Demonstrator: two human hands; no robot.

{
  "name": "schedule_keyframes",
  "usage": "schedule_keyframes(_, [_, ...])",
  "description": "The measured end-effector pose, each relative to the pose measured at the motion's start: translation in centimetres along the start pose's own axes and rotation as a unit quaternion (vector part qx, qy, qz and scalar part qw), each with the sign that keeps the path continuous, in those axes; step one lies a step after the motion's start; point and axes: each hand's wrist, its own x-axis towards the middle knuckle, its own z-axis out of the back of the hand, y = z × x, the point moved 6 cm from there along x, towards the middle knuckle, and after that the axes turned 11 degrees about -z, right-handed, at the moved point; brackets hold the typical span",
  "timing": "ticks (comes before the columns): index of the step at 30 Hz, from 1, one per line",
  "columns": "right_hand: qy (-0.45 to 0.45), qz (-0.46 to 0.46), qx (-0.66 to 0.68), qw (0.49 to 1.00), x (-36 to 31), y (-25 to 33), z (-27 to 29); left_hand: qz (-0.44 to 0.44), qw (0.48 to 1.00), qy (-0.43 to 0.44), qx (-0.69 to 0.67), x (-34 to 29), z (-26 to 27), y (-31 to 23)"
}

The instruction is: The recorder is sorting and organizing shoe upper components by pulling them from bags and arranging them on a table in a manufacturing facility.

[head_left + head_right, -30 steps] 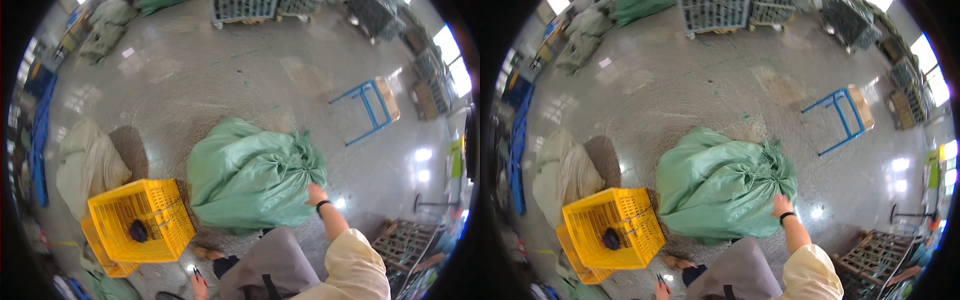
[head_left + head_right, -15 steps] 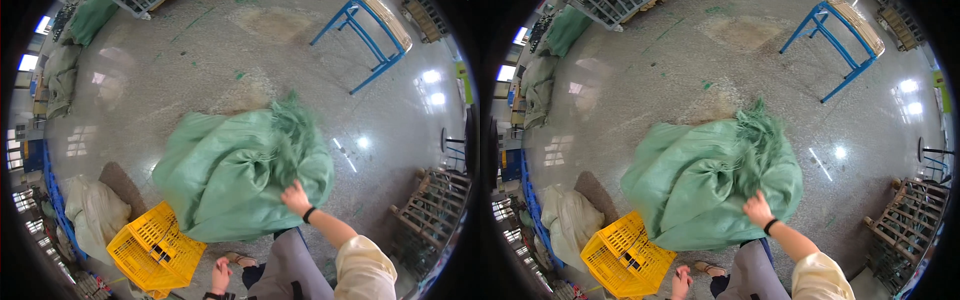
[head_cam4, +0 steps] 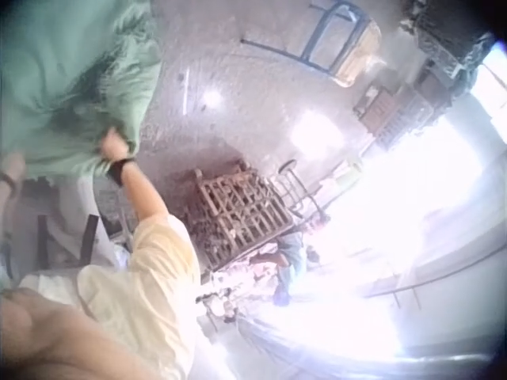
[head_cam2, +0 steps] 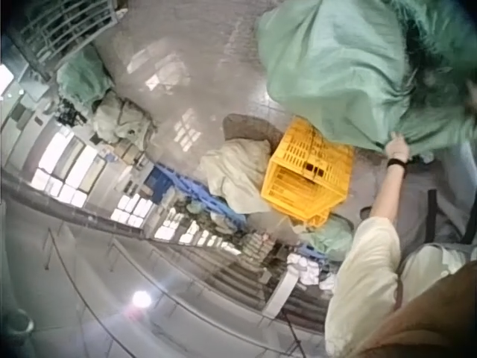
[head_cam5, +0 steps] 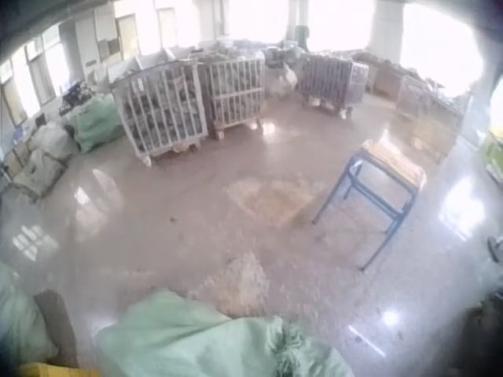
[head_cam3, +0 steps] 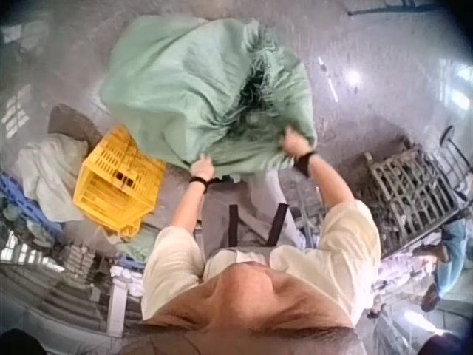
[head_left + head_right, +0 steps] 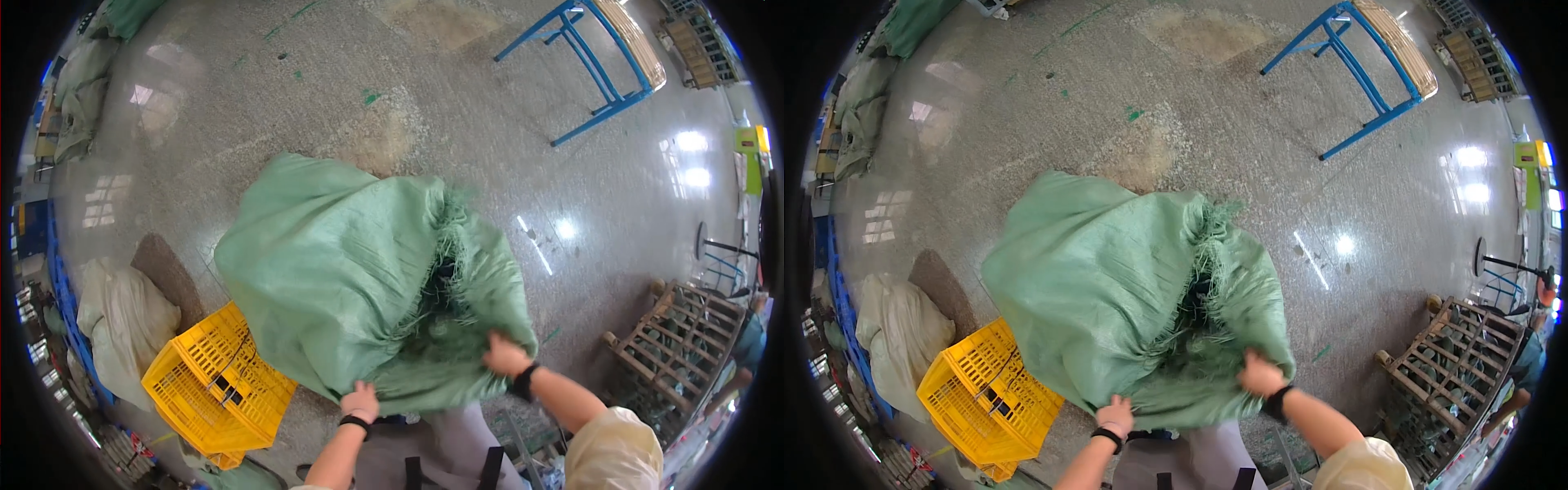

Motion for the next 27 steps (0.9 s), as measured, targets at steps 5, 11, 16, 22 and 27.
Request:
schedule_keyframes(5, [-0.075, 0.007, -0.236, 0.969, 9.9, -2.6, 1.7, -0.033, 0.993, -0.116, 0.003, -4.3, 5.2, 2.7])
schedule_keyframes(11, [-0.316, 0.305, -0.102, 0.893, 6.9, 17.5, 6.7, -0.093, 0.982, -0.15, -0.062, -4.7, 2.5, -1.2])
schedule_keyframes(16, [-0.216, 0.156, -0.465, 0.844, 13.4, 9.2, 2.4, -0.054, 0.974, -0.181, -0.125, -6.7, 1.5, -2.1])
schedule_keyframes(22, [-0.141, 0.226, -0.094, 0.959, 3.3, 4.4, 11.9, -0.064, 0.959, -0.242, -0.134, -11.5, 1.7, -4.1])
schedule_keyframes(27, [-0.088, 0.295, 0.202, 0.93, -19.7, 7.3, 25.5, -0.009, 0.974, -0.191, -0.124, -14.9, -1.9, -5.1])
